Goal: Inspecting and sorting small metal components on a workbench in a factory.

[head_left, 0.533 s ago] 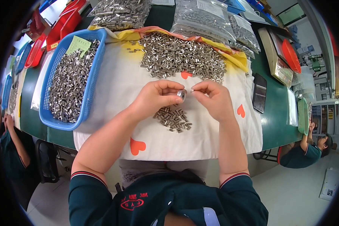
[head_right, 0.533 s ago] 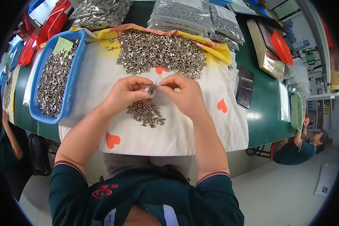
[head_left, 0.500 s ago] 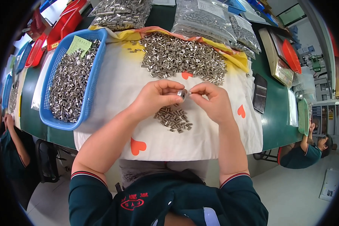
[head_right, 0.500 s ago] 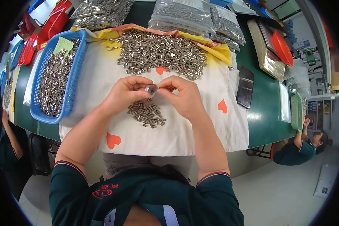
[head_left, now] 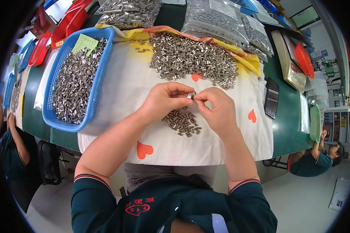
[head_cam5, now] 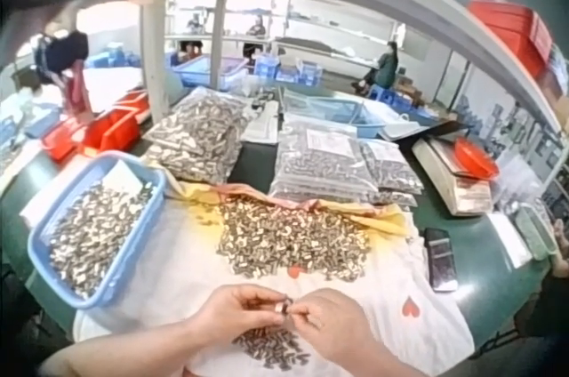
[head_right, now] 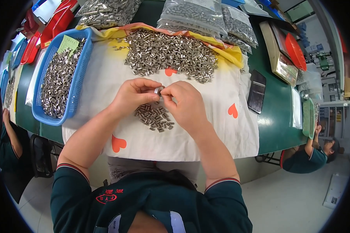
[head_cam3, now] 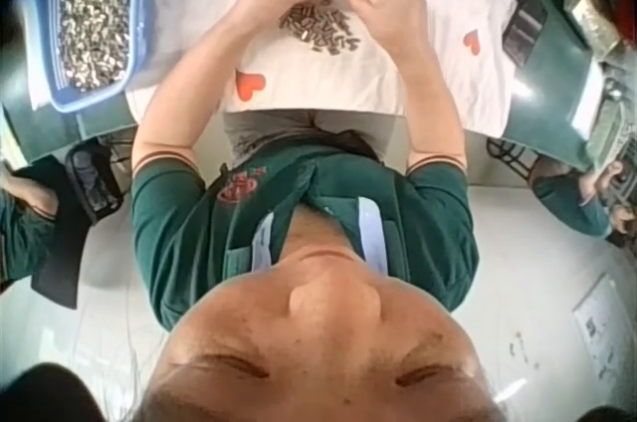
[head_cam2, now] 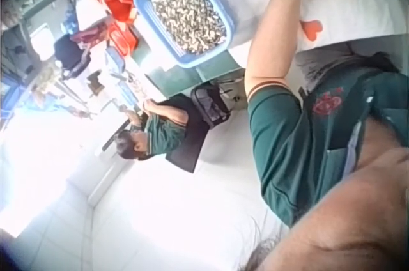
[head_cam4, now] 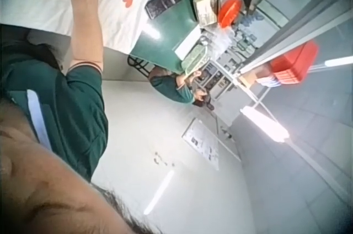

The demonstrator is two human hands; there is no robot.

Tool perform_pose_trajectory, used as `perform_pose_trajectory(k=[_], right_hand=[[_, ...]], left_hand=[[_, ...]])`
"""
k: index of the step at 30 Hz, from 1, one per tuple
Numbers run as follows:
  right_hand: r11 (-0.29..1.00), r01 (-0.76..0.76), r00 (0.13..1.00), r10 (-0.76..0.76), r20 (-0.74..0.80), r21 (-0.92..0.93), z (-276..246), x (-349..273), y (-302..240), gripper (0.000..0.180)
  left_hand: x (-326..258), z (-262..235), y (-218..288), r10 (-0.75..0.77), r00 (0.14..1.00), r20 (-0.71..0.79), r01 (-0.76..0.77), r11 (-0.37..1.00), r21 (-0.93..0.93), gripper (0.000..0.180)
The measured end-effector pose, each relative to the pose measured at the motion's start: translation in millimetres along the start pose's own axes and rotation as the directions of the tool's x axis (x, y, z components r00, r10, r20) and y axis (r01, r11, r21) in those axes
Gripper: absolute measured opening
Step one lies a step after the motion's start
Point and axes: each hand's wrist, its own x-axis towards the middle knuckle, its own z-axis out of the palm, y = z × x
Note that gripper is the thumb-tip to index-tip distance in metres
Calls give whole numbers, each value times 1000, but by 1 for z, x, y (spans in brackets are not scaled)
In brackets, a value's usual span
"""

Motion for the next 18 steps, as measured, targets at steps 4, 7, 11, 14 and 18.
perform_pose_trajectory(k=[4, 7, 11, 14, 18], right_hand=[[970, 164, 980, -181, -83, -179, 9, -1, 4, 10], [999, -28, 999, 26, 44, 47, -4, 0, 4, 12], [954, -264, 956, 240, 170, 141, -11, 4, 6, 13], [912, -368, 917, 325, 229, 181, -21, 7, 18, 13], [920, -388, 917, 392, -70, 63, -33, 9, 48, 14]], left_hand=[[0, -1, -2, 2, 999, -50, 0, 999, 41, 28], [1, 0, -1, 8, 1000, -29, -7, 999, 49, 28], [0, 2, -2, -13, 1000, 26, 12, 999, 42, 28], [-2, 4, -1, -37, 999, 8, 36, 991, 130, 28], [-5, 8, 3, -32, 990, 138, -25, 920, 391, 27]])
